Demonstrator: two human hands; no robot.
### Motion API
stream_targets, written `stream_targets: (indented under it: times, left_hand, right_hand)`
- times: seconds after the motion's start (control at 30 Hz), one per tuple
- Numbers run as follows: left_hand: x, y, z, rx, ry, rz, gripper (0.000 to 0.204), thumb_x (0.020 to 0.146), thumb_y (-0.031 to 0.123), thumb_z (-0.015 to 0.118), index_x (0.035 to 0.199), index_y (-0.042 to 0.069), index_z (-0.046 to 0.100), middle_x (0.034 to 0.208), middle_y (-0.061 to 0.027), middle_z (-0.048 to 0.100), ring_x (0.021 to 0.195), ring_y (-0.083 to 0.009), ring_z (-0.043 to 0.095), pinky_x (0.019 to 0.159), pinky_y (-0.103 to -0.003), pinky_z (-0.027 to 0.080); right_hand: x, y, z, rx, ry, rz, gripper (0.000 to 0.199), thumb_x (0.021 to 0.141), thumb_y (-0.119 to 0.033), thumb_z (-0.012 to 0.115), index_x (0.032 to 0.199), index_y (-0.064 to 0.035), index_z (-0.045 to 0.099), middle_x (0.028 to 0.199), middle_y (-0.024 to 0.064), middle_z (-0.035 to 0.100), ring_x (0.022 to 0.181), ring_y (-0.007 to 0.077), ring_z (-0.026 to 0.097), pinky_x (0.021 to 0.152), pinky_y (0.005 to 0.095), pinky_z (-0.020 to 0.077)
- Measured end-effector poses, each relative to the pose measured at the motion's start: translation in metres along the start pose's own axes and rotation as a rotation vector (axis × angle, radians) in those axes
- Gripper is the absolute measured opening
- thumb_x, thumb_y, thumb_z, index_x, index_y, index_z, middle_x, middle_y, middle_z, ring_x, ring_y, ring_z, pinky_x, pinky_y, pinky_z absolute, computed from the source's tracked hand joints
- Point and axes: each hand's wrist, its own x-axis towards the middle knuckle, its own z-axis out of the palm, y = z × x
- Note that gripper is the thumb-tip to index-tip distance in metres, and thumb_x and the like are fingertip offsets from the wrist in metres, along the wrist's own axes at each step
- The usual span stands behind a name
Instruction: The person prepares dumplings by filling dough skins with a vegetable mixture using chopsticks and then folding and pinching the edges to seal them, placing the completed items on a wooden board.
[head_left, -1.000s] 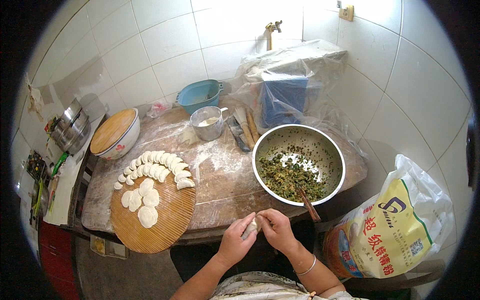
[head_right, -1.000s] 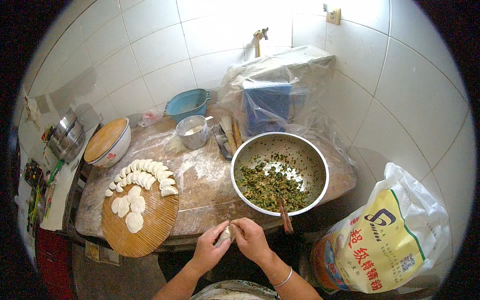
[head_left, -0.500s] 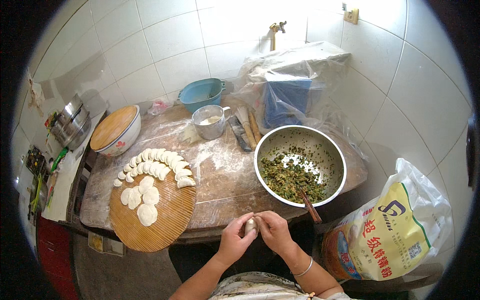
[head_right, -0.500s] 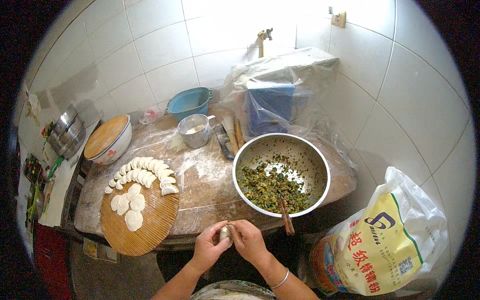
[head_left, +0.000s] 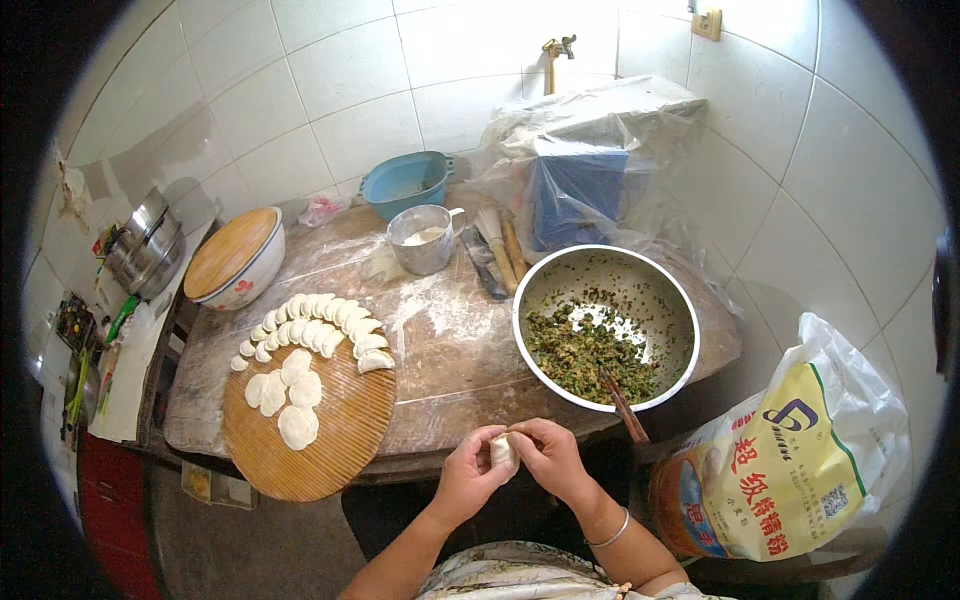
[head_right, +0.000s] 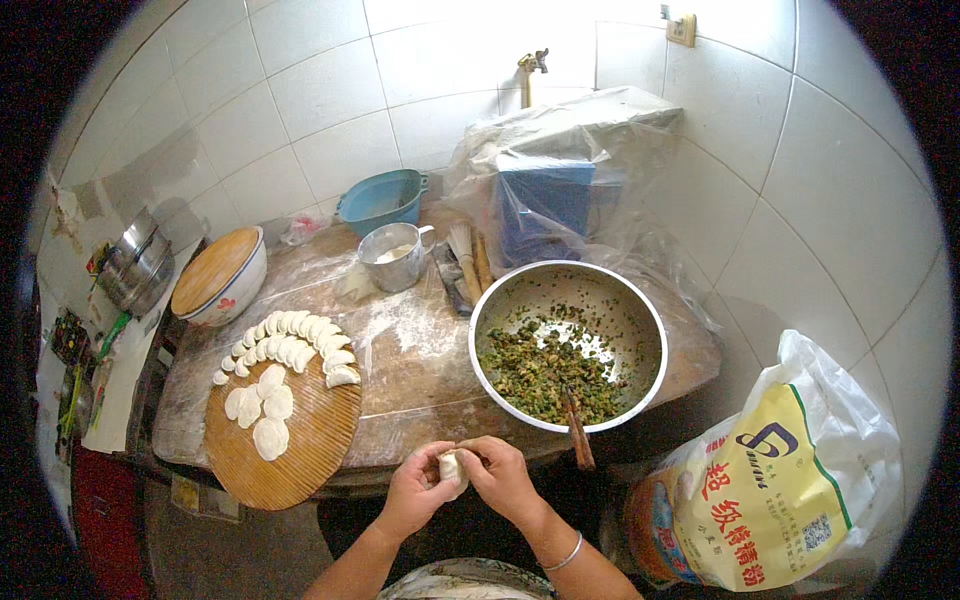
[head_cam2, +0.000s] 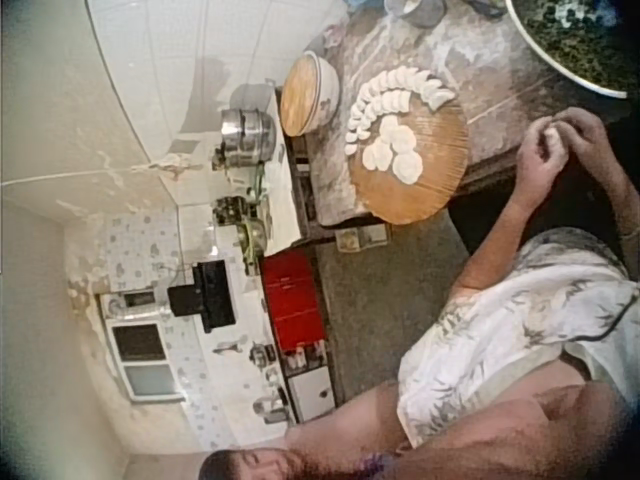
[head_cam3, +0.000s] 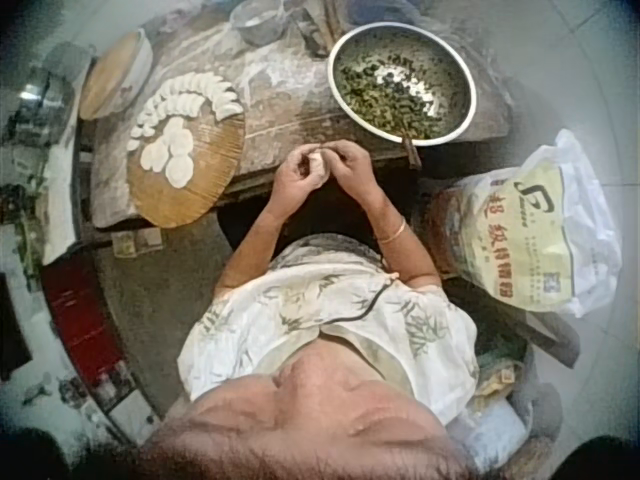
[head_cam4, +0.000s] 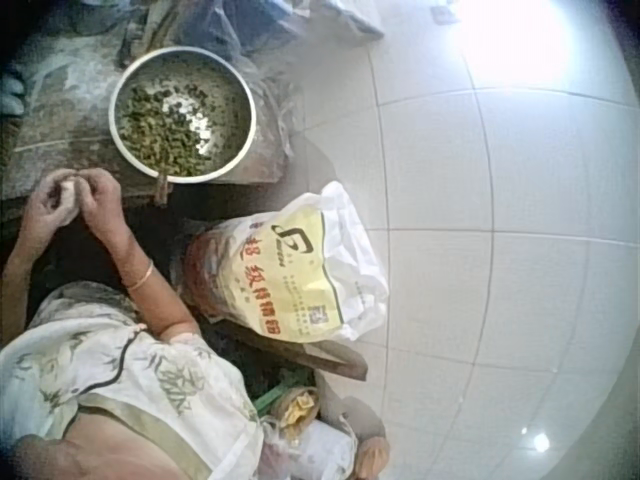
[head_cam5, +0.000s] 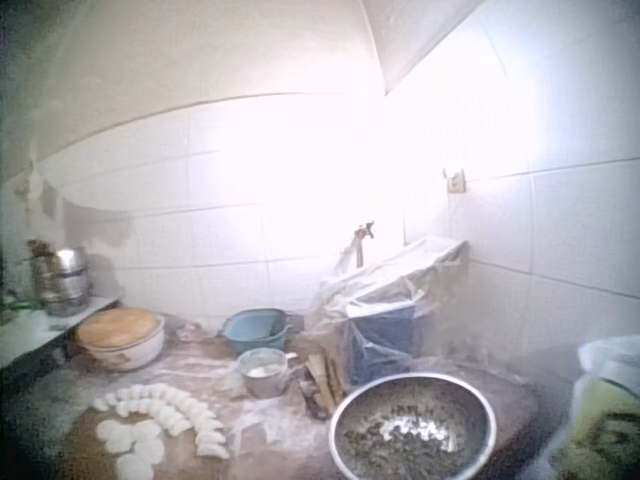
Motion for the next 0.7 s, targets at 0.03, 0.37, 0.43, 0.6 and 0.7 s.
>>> stream_targets:
  times: [0.03,0.37,0.43,0.6,0.7]
  left_hand:
    - [0.000,0.000,0.001,-0.017,-0.014,-0.016,0.048,0.082,0.002,0.061,0.127,-0.001,0.044,0.111,-0.0081,0.055,0.098,-0.0126,0.056,0.081,-0.027,0.049]
    - [0.004,-0.004,-0.003,-0.107,-0.084,-0.115,0.053,0.083,-0.001,0.059,0.132,0.001,0.039,0.109,-0.0068,0.053,0.095,-0.0128,0.056,0.079,-0.027,0.049]
    - [0.005,-0.007,-0.003,-0.089,-0.085,-0.079,0.054,0.083,-0.001,0.059,0.132,0.001,0.038,0.110,-0.0067,0.053,0.096,-0.0130,0.056,0.080,-0.028,0.048]
    - [0.007,-0.007,-0.003,-0.100,-0.125,-0.123,0.054,0.081,0.000,0.060,0.131,0.000,0.039,0.112,-0.0066,0.051,0.098,-0.0132,0.055,0.084,-0.028,0.047]
    - [0.008,0.001,-0.003,-0.126,-0.139,-0.133,0.051,0.081,0.000,0.060,0.129,0.000,0.040,0.112,-0.0066,0.051,0.099,-0.0133,0.055,0.086,-0.029,0.046]
  right_hand:
    - [0.000,0.002,0.000,-0.039,0.006,-0.037,0.012,0.081,-0.008,0.063,0.088,0.0026,0.063,0.081,0.0138,0.062,0.071,0.0248,0.061,0.064,0.0325,0.0483]
    - [0.002,0.011,-0.003,-0.045,-0.009,-0.002,0.014,0.082,-0.009,0.062,0.090,0.0025,0.064,0.081,0.0135,0.062,0.070,0.0234,0.061,0.062,0.0321,0.0483]
    - [0.001,0.013,-0.003,-0.037,-0.005,0.003,0.014,0.082,-0.009,0.062,0.089,0.0027,0.064,0.081,0.0140,0.063,0.070,0.0238,0.062,0.062,0.0323,0.0485]
    - [0.005,0.011,-0.004,-0.212,0.003,-0.123,0.013,0.083,-0.008,0.061,0.088,0.0026,0.065,0.080,0.0120,0.064,0.069,0.0198,0.061,0.062,0.0296,0.0482]
    - [0.004,0.016,-0.003,-0.115,0.030,-0.078,0.014,0.082,-0.009,0.062,0.088,0.0030,0.064,0.081,0.0146,0.064,0.071,0.0262,0.063,0.063,0.0343,0.0489]
